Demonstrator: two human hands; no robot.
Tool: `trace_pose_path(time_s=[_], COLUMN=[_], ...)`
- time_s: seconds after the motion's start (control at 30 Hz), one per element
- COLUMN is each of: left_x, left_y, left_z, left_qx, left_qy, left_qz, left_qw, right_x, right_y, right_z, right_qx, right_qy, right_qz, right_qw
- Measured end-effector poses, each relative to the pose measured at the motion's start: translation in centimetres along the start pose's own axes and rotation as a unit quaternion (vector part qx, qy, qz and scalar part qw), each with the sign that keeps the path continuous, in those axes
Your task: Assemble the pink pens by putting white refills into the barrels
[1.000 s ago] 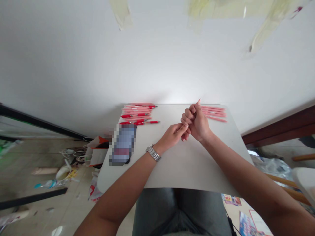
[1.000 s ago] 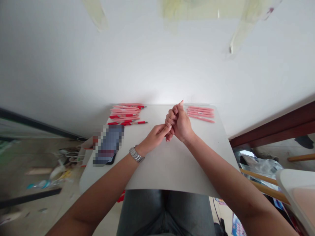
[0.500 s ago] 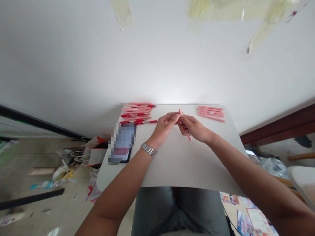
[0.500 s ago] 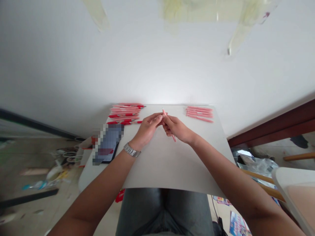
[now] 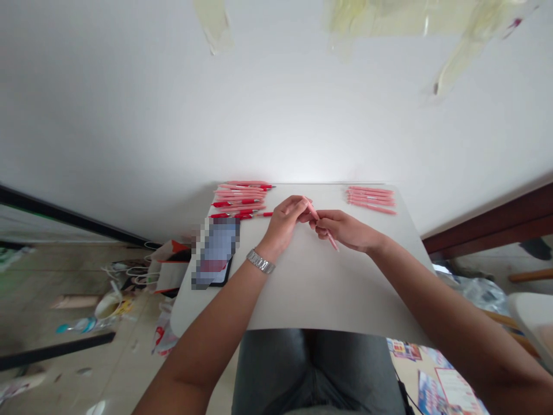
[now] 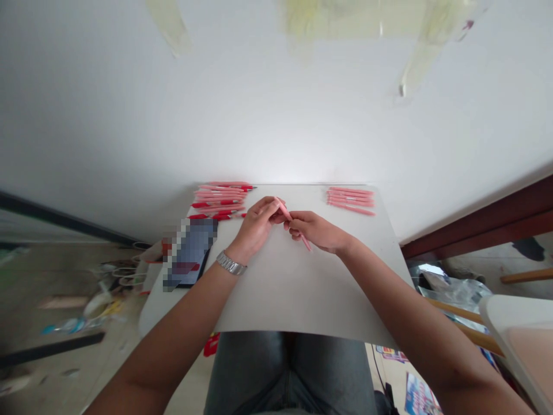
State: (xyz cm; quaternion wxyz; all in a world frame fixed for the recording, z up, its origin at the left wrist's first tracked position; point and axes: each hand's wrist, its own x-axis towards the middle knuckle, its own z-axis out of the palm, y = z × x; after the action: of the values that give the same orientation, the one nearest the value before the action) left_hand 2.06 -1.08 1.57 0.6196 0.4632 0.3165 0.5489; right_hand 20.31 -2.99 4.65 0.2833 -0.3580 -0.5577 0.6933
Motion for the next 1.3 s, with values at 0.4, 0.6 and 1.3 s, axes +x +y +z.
trace_pose_path(time_s=[0.4, 0.6, 1.3], left_x=[0.2, -0.3, 1.0], left_y=[0.1, 1.0, 1.2], left_z=[-0.7, -0.3, -1.7], left_qx=[0.028, 0.016, -0.100], left_qy=[0.046, 0.008, 0.138], left_qz=[0.018, 0.000, 0.093], left_qw=[0.998, 1.000, 0.981], right_x=[-0.7, -1.0, -2.3], right_y=[0.6, 1.0, 2.3], right_z=[-0.2, -0.4, -3.2], right_qx=[-0.185, -0.331, -0.375], right_qy=[0.066, 0.130, 0.165], right_qz=[-0.031, -0.081, -0.195], right_qw=[0.980, 0.931, 0.891])
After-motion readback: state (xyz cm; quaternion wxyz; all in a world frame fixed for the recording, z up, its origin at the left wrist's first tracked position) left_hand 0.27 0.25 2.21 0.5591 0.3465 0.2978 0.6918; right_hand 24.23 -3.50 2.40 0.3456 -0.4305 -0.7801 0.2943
